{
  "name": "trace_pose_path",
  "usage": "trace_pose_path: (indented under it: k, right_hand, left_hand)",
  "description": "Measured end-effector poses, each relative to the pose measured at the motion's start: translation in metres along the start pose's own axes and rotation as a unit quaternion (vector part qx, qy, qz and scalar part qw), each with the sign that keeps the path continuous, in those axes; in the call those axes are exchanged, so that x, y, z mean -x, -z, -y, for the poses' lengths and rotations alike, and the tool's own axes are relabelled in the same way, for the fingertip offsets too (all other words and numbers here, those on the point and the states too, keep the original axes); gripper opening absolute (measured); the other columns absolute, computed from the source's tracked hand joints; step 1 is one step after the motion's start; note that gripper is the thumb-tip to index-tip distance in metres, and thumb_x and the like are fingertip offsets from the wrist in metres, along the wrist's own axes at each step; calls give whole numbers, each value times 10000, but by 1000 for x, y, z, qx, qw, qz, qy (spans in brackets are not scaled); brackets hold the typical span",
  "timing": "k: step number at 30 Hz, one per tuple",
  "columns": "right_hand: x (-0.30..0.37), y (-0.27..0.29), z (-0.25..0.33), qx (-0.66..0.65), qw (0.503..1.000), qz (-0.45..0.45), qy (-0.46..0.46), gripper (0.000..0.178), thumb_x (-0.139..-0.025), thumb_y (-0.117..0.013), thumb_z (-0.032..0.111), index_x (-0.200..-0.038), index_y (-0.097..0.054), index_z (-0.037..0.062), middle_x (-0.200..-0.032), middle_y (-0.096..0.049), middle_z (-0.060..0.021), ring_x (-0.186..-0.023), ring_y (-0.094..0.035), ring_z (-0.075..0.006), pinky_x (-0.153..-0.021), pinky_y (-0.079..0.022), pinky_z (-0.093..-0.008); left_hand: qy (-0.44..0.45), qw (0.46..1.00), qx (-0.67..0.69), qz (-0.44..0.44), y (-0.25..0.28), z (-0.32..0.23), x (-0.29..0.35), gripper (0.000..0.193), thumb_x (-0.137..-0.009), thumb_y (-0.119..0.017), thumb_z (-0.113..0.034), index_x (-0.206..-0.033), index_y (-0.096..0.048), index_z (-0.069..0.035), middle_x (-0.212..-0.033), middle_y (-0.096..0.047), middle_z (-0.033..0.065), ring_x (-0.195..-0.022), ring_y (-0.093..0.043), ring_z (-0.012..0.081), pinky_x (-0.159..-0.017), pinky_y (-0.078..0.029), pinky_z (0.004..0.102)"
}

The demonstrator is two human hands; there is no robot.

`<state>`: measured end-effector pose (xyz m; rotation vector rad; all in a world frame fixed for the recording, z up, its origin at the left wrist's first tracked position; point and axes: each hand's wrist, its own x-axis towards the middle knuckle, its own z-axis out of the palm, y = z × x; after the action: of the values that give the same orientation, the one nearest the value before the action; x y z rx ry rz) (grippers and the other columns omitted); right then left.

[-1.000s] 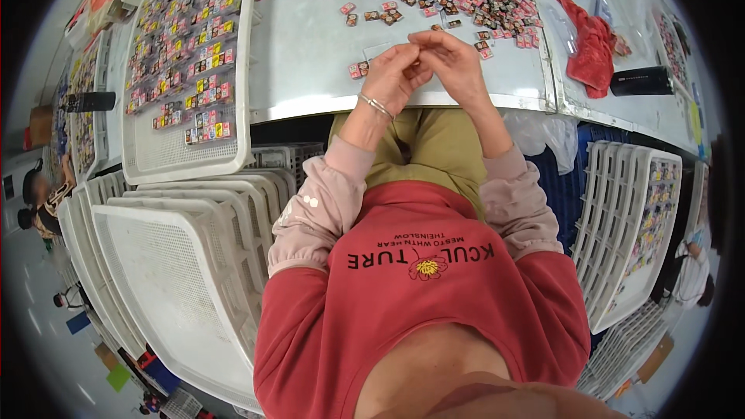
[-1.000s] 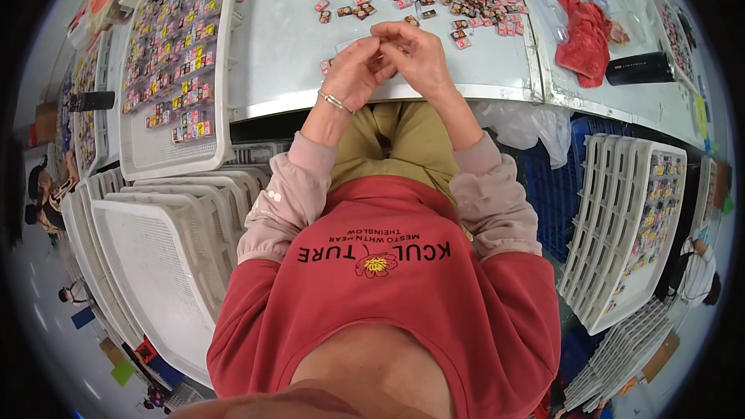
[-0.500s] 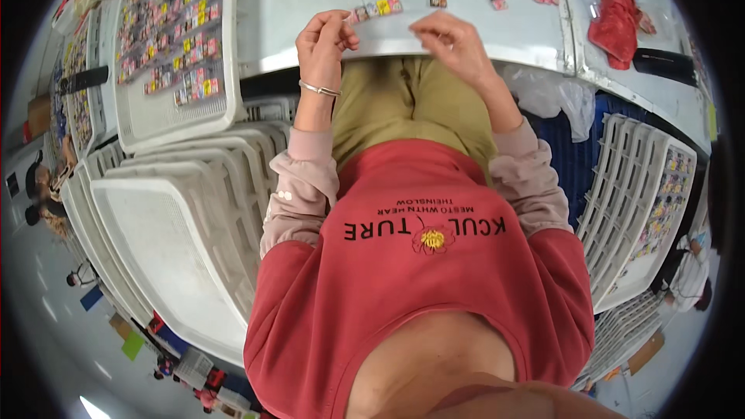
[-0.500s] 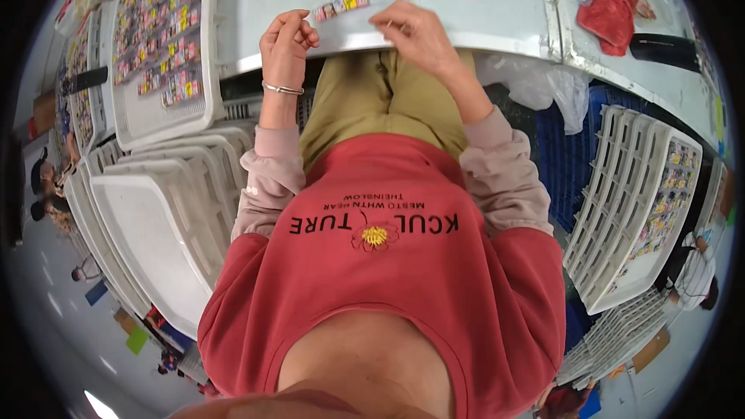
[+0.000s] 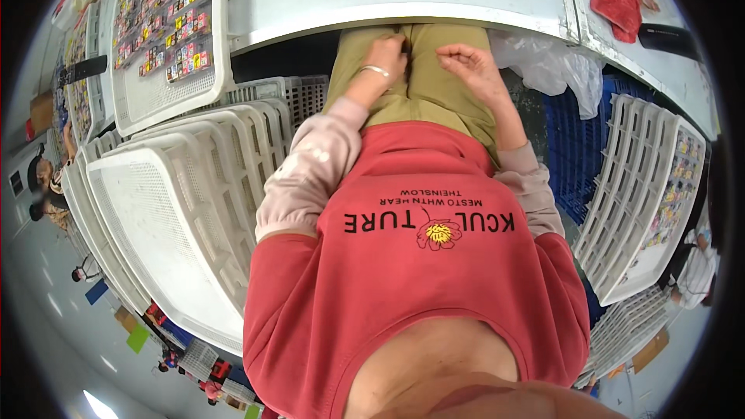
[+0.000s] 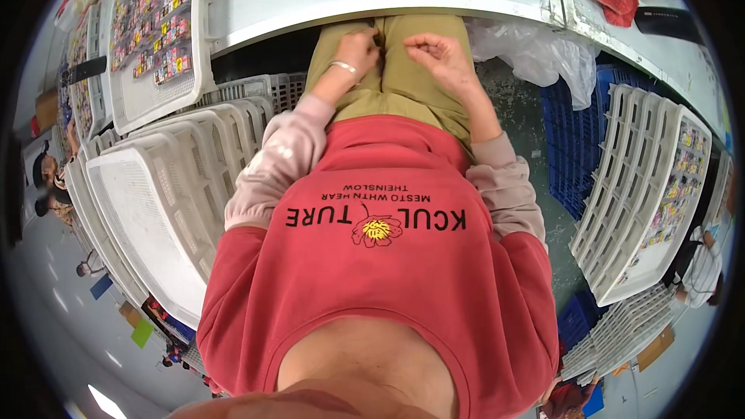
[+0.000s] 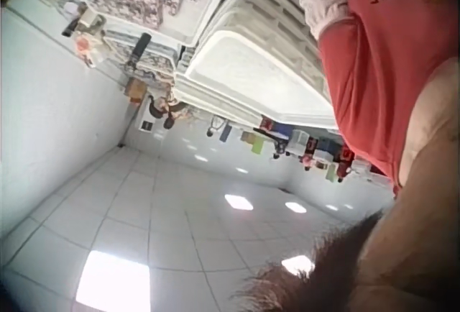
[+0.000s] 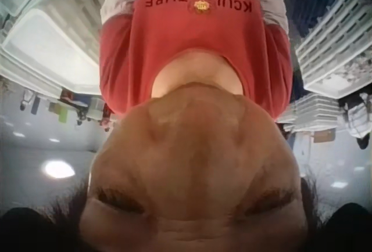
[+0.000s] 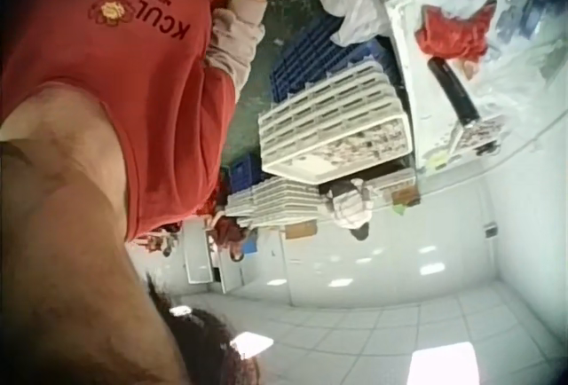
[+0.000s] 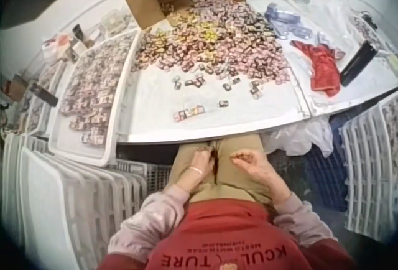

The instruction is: The recorder is picking up small plastic toy-like items from a large pile on a table and arranging them into individual compartments of a sorting tray.

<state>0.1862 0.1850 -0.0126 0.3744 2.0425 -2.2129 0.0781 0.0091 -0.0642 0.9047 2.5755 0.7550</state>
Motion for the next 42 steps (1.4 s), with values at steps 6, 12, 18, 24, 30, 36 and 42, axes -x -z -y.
trace_pose_path:
  k: [6,12,18,24,30,36,42]
  right_hand:
    - [22,5,-14,-40,999,-19,-24,216,-860,-614,87,-1048,-616,-18,-921,-642,-28,-837,-597,-93,-773,-480,-230]
    - [21,9,-14,-104,994,-39,-17,204,-862,-605,71,-1043,-617,-21,-914,-648,-55,-798,-604,-104,-725,-487,-231]
    - [23,17,-17,-159,985,-56,-27,206,-869,-593,66,-1053,-614,-24,-929,-648,-71,-795,-607,-111,-709,-488,-232]
    - [14,10,-5,-133,988,-73,-29,221,-867,-599,78,-1064,-611,-22,-962,-644,-79,-813,-613,-118,-720,-491,-231]
    - [-12,-30,22,-118,993,9,18,265,-880,-580,107,-1119,-599,-4,-965,-645,-61,-839,-617,-108,-735,-499,-233]
    - [-24,-46,53,-177,979,-11,97,207,-879,-576,56,-1068,-627,-11,-945,-653,-49,-826,-615,-95,-732,-508,-224]
    - [-31,-41,71,-148,979,-31,137,197,-872,-578,37,-1058,-618,-13,-944,-632,-49,-834,-606,-110,-737,-500,-233]
  left_hand:
    - [40,955,-268,119,-5,-42,-14,272,-782,-576,-67,-1051,-579,-25,-1036,-606,171,-907,-644,290,-727,-535,364]
    - [41,966,-245,75,-10,-35,-14,212,-820,-506,-84,-983,-627,-26,-969,-644,173,-892,-648,295,-736,-532,375]
    - [44,990,-131,22,3,-16,-3,140,-772,-595,-161,-846,-658,-60,-872,-648,186,-797,-625,368,-706,-513,431]
    - [50,995,83,5,24,32,17,223,-773,-713,-213,-842,-624,-21,-728,-643,107,-577,-604,177,-529,-483,293]
    - [205,727,647,99,91,-16,31,142,-895,-577,-162,-959,-602,-37,-781,-644,52,-640,-623,115,-521,-488,200]
    - [165,730,661,62,114,-41,28,157,-894,-574,-164,-961,-602,-24,-832,-655,80,-725,-656,154,-558,-517,214]
    - [126,743,656,42,118,-59,18,189,-899,-574,-174,-967,-613,-2,-850,-662,97,-728,-668,168,-577,-540,228]
